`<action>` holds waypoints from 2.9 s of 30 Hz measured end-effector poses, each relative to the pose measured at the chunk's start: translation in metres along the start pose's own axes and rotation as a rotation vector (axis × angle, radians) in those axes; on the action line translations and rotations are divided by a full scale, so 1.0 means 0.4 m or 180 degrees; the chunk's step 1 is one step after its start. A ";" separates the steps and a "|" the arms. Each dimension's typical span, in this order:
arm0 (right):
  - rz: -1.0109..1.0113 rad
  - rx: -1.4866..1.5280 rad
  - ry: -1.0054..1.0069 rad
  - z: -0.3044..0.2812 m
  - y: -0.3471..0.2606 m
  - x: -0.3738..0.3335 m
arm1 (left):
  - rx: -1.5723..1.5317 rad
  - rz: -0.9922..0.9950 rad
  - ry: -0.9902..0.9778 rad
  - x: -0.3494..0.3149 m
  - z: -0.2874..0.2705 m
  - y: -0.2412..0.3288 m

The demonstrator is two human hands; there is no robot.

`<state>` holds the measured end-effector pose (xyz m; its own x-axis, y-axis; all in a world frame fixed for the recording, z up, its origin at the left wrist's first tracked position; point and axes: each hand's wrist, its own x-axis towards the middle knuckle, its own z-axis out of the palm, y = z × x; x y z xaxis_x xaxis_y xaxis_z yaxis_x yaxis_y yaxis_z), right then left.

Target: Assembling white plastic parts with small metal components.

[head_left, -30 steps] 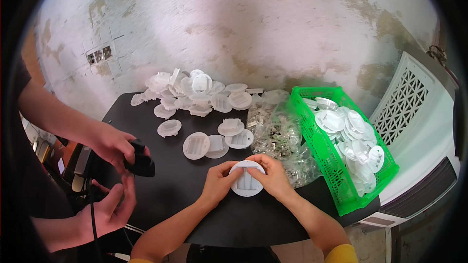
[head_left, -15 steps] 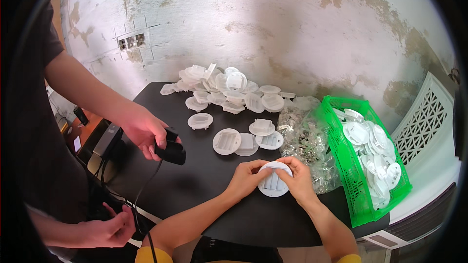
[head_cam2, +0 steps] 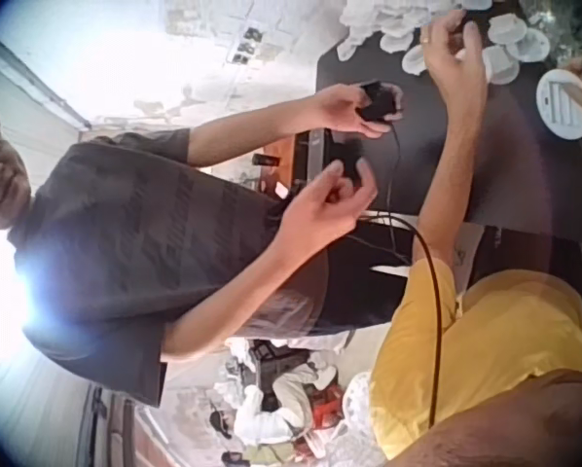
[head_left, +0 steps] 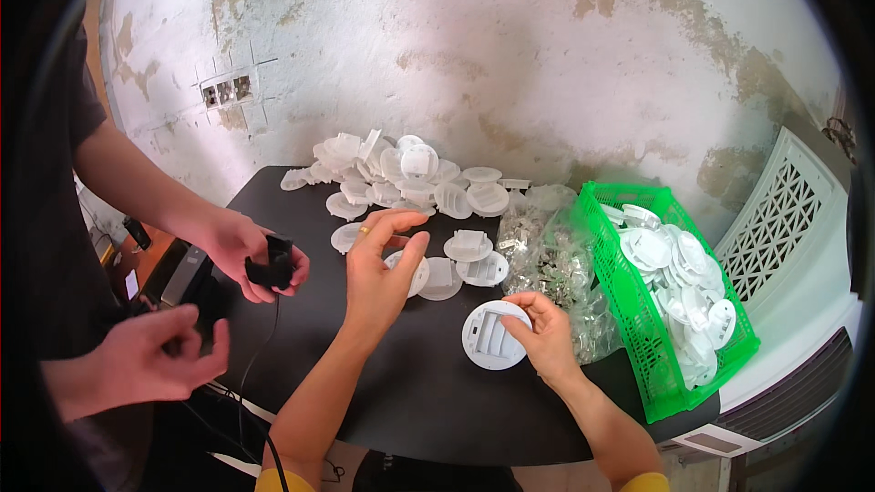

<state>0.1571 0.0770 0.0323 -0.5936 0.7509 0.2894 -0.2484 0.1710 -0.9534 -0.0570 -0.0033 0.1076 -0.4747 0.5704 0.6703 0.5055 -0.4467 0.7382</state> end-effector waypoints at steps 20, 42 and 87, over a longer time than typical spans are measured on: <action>0.0202 -0.0021 0.0064 -0.008 -0.002 -0.002 | 0.1080 0.1020 -0.0305 -0.060 0.024 -0.026; 0.0411 -0.0112 -0.0088 -0.007 0.013 -0.007 | 0.0620 0.1158 0.0161 -0.058 0.009 -0.013; 0.0322 -0.0299 -0.0304 -0.018 0.059 -0.012 | 0.1141 0.1755 -0.0836 0.062 0.002 0.032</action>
<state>0.1596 0.0822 0.0079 -0.6832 0.7040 0.1941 -0.1138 0.1599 -0.9806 -0.0617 0.0055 0.1336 0.0854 0.4940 0.8652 0.8497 -0.4896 0.1957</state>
